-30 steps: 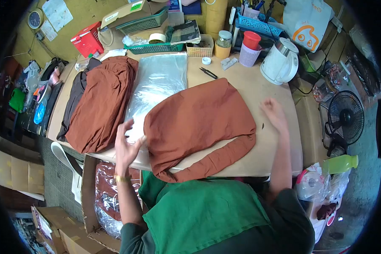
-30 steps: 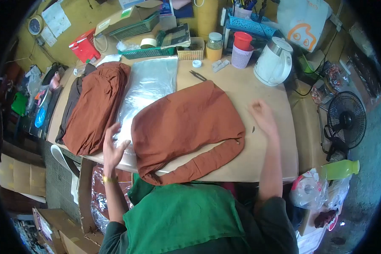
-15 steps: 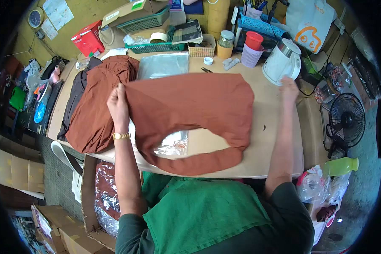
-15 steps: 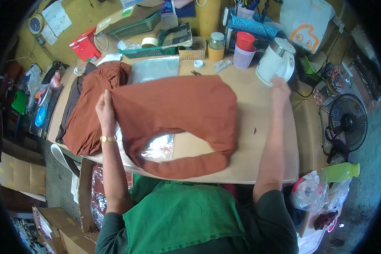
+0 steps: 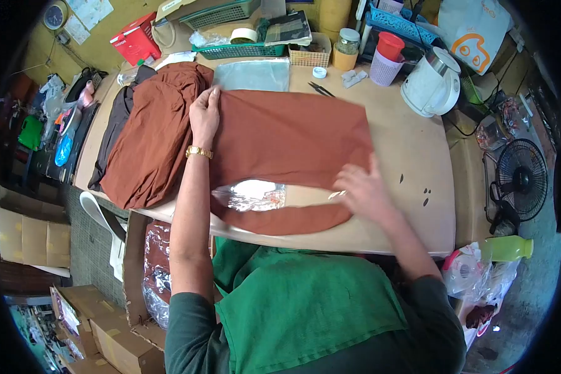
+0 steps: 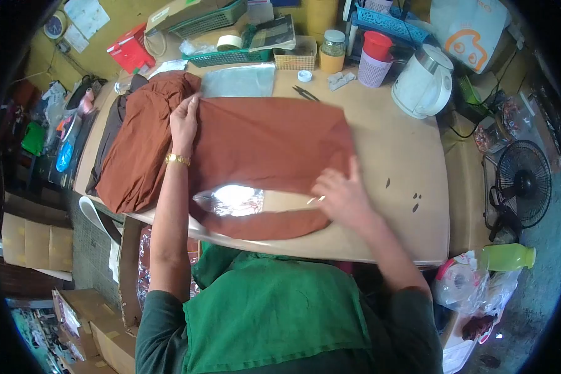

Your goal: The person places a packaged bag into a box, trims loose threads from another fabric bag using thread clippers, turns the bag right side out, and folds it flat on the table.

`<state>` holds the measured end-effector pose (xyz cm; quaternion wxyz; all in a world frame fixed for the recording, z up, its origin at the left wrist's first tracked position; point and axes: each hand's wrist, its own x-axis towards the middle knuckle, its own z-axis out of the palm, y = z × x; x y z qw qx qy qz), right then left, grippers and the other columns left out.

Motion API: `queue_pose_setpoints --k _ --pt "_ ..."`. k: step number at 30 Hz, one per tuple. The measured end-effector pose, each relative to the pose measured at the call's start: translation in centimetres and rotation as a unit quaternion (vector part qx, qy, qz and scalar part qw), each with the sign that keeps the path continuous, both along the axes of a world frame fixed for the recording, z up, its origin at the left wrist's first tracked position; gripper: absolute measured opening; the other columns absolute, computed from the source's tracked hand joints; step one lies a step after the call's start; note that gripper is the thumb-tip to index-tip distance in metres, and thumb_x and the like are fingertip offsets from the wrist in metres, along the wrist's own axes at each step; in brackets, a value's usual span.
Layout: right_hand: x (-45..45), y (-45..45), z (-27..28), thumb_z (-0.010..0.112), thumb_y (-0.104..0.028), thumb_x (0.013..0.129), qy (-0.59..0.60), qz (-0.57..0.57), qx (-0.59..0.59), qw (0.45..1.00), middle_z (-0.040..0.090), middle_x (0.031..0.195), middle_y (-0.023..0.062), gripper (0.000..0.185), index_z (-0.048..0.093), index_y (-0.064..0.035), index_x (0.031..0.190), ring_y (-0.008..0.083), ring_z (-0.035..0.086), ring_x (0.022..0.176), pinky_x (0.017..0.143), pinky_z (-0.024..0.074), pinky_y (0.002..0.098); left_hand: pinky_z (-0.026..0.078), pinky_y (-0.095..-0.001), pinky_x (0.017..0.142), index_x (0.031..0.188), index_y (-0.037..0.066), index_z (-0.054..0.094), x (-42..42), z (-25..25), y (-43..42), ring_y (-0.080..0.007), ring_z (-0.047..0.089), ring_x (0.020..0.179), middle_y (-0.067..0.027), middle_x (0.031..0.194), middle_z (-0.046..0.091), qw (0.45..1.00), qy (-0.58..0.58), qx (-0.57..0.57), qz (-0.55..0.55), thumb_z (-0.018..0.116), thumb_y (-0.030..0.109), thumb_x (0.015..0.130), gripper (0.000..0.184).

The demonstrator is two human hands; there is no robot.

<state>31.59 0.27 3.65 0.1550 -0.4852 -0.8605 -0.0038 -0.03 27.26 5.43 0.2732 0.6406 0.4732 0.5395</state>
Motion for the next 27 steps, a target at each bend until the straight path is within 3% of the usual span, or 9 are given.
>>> queue_pose_setpoints --k 2,3,5,6,8,10,12,17,27 --pt "2.7 0.6 0.3 0.071 -0.035 0.083 0.042 -0.137 -0.01 0.99 0.064 0.11 0.0061 0.032 0.067 -0.0101 0.102 0.0237 0.054 0.119 0.114 0.019 0.0593 0.046 -0.0347 0.07 0.094 0.002 0.065 0.0 1.1 -0.7 -0.0217 0.058 0.078 -0.0087 0.087 0.063 0.898 0.239 0.334 0.16 0.066 0.022 0.09 0.02" --pt "2.8 0.3 1.0 0.071 -0.035 0.083 0.041 -0.139 -0.009 0.989 0.064 0.11 0.0061 0.032 0.067 -0.0101 0.102 0.0237 0.054 0.119 0.114 0.019 0.0593 0.047 -0.0405 0.083 0.109 0.005 0.065 0.0 2.9 -3.4 -0.0323 0.058 0.097 -0.0175 0.109 0.062 0.952 0.207 0.21 0.078 0.068 0.019 0.087 0.027" --pt "2.7 -0.6 3.3 0.072 -0.034 0.081 0.154 -0.08 -0.091 0.981 0.063 0.116 0.0082 0.034 0.067 -0.0095 0.104 0.0239 0.05 0.127 0.113 0.0178 0.0619 0.05 -0.0354 0.075 0.097 0.003 0.068 -0.8 3.3 -6.6 -0.0248 0.064 0.08 -0.0114 0.087 0.066 0.988 0.096 0.089 -0.086 0.069 0.018 0.087 0.018" --pt "2.6 -1.1 3.7 0.072 -0.034 0.081 0.153 -0.081 -0.092 0.981 0.063 0.116 0.0082 0.034 0.067 -0.0095 0.104 0.0239 0.05 0.127 0.113 0.0178 0.0619 0.05 -0.0338 0.072 0.092 0.002 0.069 -1.8 4.2 -9.2 -0.0216 0.065 0.075 -0.0111 0.082 0.067 0.962 0.226 0.038 -0.146 0.072 0.016 0.085 0.017" --pt "2.3 -2.1 3.9 0.074 -0.03 0.08 0.095 -0.033 -0.081 0.992 0.063 0.115 0.0097 0.033 0.066 -0.0091 0.105 0.0251 0.051 0.125 0.115 0.0163 0.0599 0.05 -0.0318 0.078 0.096 0.004 0.071 -1.6 5.2 -15.1 -0.0221 0.067 0.087 -0.0126 0.091 0.07 0.923 0.157 -0.081 -0.341 0.08 0.021 0.076 0.028" --pt "3.1 -2.2 2.9 0.073 -0.026 0.081 0.08 -0.048 -0.072 0.993 0.064 0.114 0.009 0.029 0.067 -0.009 0.103 0.0249 0.052 0.124 0.116 0.0153 0.0585 0.031 -0.0455 0.11 0.102 0.011 0.073 -1.4 5.2 -19.0 -0.0226 0.062 0.107 -0.0052 0.1 0.071 0.882 0.282 -0.068 -0.37 0.085 0.027 0.066 0.041" --pt "4.6 -2.2 0.9 0.071 -0.022 0.083 0.065 -0.062 -0.061 0.994 0.064 0.113 0.0082 0.024 0.067 -0.009 0.102 0.0248 0.053 0.123 0.117 0.0144 0.0571 0.022 -0.0499 0.115 0.094 0.012 0.074 -0.6 1.8 -21.0 -0.0249 0.062 0.108 -0.0065 0.092 0.07 0.899 0.319 0.047 -0.295 0.083 0.028 0.069 0.031" --pt "7.8 0.3 -1.4 0.062 -0.009 0.088 0.167 -0.139 -0.147 0.965 0.051 0.075 0.0051 0.016 0.052 -0.0029 0.077 0.0231 0.057 0.09 0.117 0.0133 0.0552 0.019 -0.0549 0.113 0.078 0.009 0.072 -3.0 -4.5 -18.9 -0.0225 0.065 0.098 -0.0057 0.08 0.069 0.926 0.301 0.006 -0.228 0.075 0.024 0.08 0.015" --pt "7.3 1.3 -0.3 0.062 -0.013 0.089 0.195 -0.127 -0.169 0.958 0.047 0.071 0.0075 0.021 0.053 -0.0012 0.074 0.0247 0.054 0.083 0.115 0.0165 0.0561 0.032 -0.0494 0.101 0.081 0.01 0.07 -1.4 0.0 -19.5 -0.0249 0.062 0.09 -0.0051 0.08 0.067 0.906 0.387 -0.013 -0.169 0.075 0.031 0.079 0.022"
